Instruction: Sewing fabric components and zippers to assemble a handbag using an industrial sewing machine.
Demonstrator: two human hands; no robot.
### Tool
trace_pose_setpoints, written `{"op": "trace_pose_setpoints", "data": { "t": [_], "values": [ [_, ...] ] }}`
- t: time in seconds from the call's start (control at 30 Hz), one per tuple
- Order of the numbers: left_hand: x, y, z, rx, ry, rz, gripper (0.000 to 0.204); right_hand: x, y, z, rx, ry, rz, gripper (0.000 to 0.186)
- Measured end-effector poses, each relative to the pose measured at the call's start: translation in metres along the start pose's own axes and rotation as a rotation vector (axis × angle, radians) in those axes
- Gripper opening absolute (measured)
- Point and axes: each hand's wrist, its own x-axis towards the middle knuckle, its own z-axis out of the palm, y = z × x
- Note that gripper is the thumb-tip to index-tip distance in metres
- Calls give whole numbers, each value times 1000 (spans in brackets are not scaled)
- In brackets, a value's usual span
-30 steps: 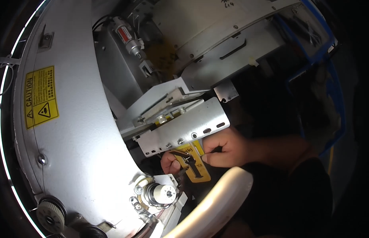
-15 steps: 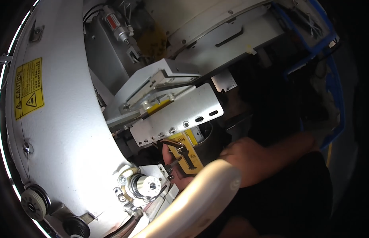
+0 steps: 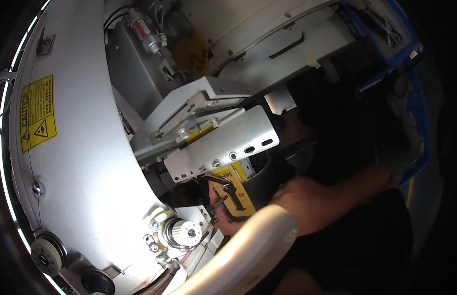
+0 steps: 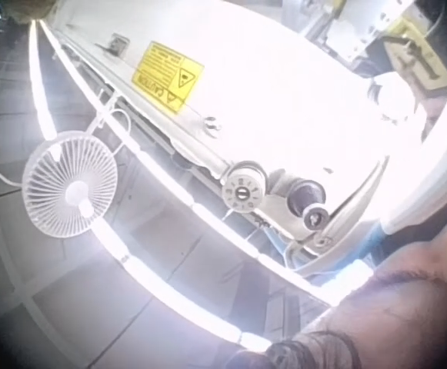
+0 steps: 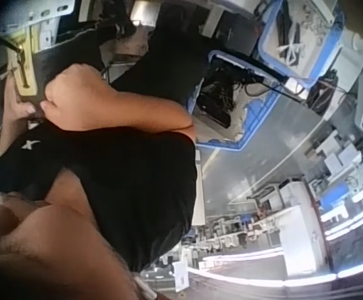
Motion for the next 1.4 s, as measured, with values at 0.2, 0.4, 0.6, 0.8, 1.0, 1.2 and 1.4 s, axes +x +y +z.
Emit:
{"op": "trace_pose_setpoints", "data": {
  "t": [0.2, 0.4, 0.6, 0.8, 1.0, 1.2, 1.4],
  "values": [
    [-11, 2, 8, 144, 182, 239, 110, 6, 3, -15, 1, 25, 94, 41],
    [-42, 8, -48, 1356, -225, 1027, 57, 6, 5, -6, 47, 24, 52, 38],
    [-56, 15, -43, 1503, -236, 1098, 38, 7, 3, -7, 83, 23, 15, 35],
    [-53, 22, -47, 1404, -328, 982, 39, 15, 6, -26, 27, 250, 30, 31],
    [-50, 17, -44, 1466, -308, 1074, 37, 41, 29, -26, 79, 364, -82, 26],
    [-45, 24, -43, 1617, -396, 1242, 27, 43, 29, -16, 196, 305, 10, 27],
    [-44, 22, -46, 1545, -441, 1227, 29, 47, 33, -13, 221, 404, -94, 26]
  ]
}}
